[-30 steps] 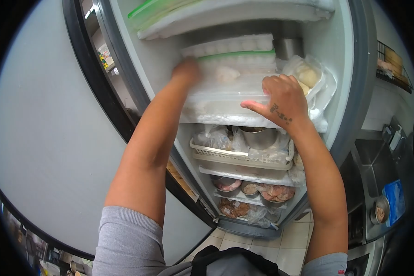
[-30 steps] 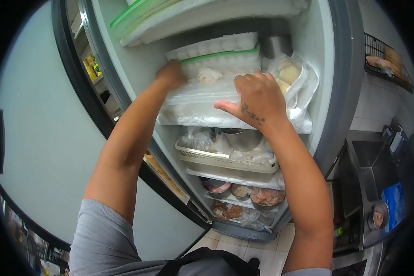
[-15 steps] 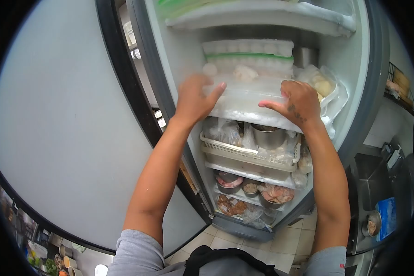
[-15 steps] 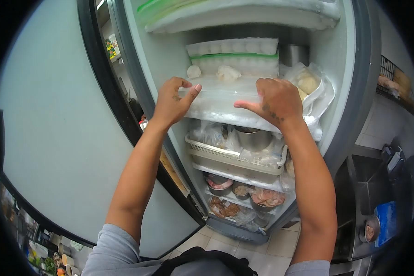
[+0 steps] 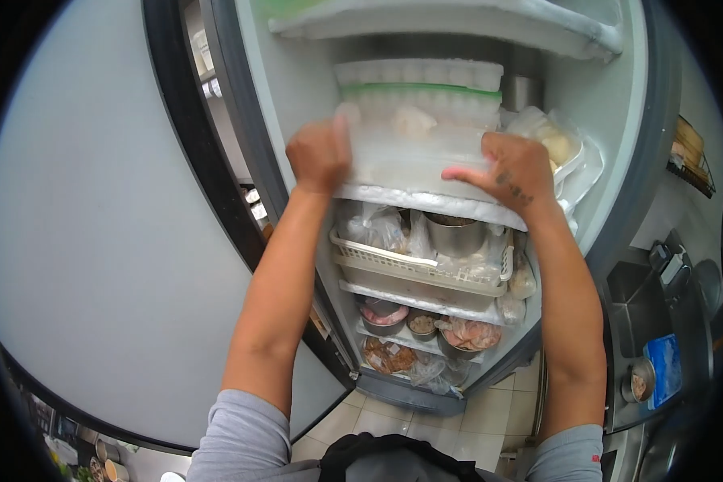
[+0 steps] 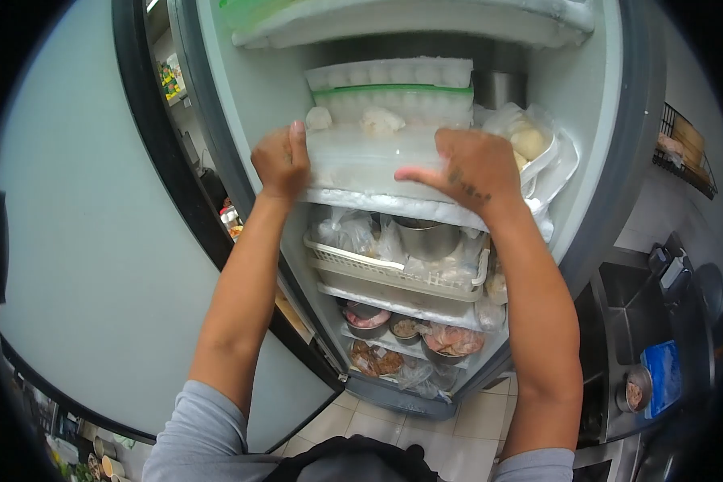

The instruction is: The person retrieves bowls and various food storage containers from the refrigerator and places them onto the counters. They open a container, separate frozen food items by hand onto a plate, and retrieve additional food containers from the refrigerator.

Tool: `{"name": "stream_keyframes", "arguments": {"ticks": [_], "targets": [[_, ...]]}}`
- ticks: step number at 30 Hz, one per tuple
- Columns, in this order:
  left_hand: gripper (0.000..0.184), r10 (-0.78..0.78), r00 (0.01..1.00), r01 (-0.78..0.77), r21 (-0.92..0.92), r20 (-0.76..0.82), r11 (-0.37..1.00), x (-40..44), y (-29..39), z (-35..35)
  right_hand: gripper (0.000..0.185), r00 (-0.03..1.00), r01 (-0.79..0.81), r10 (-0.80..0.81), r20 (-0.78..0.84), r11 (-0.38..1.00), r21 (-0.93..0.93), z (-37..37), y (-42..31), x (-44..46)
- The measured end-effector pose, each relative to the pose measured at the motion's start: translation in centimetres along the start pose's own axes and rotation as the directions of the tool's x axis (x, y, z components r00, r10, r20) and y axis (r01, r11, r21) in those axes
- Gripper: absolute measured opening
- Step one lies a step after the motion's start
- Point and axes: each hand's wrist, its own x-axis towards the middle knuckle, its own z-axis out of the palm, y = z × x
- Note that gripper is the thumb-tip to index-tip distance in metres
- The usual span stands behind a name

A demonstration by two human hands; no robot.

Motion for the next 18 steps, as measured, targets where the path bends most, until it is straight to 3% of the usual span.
{"name": "stream_keyframes", "arguments": {"ticks": [4,10,12,18], "targets": [[0.044,-0.081,0.995,0.082,-0.023,0.065,0.996,2.6,-0.1,-0.3,0.068,0.998,-0.036,0.040,-0.057,0.997,0.061,-1.2,-0.2,2.5],[0.040,0.030,0.994,-0.044,-0.128,-0.108,0.991,0.6,0.3,-0.4,0.068,0.993,0.031,-0.024,-0.118,0.998,0.051,0.2,-0.7,0.0],[0.038,0.055,0.990,-0.067,-0.089,-0.133,0.994,0.2,0.3,-0.8,0.065,0.978,0.083,-0.078,-0.196,0.996,0.018,0.2,-0.8,-0.3],[0.037,-0.014,0.998,0.005,-0.137,-0.065,0.991,0.7,0.7,-1.9,0.063,0.974,0.123,-0.116,-0.192,0.992,0.024,-2.4,-1.9,0.9]]}}
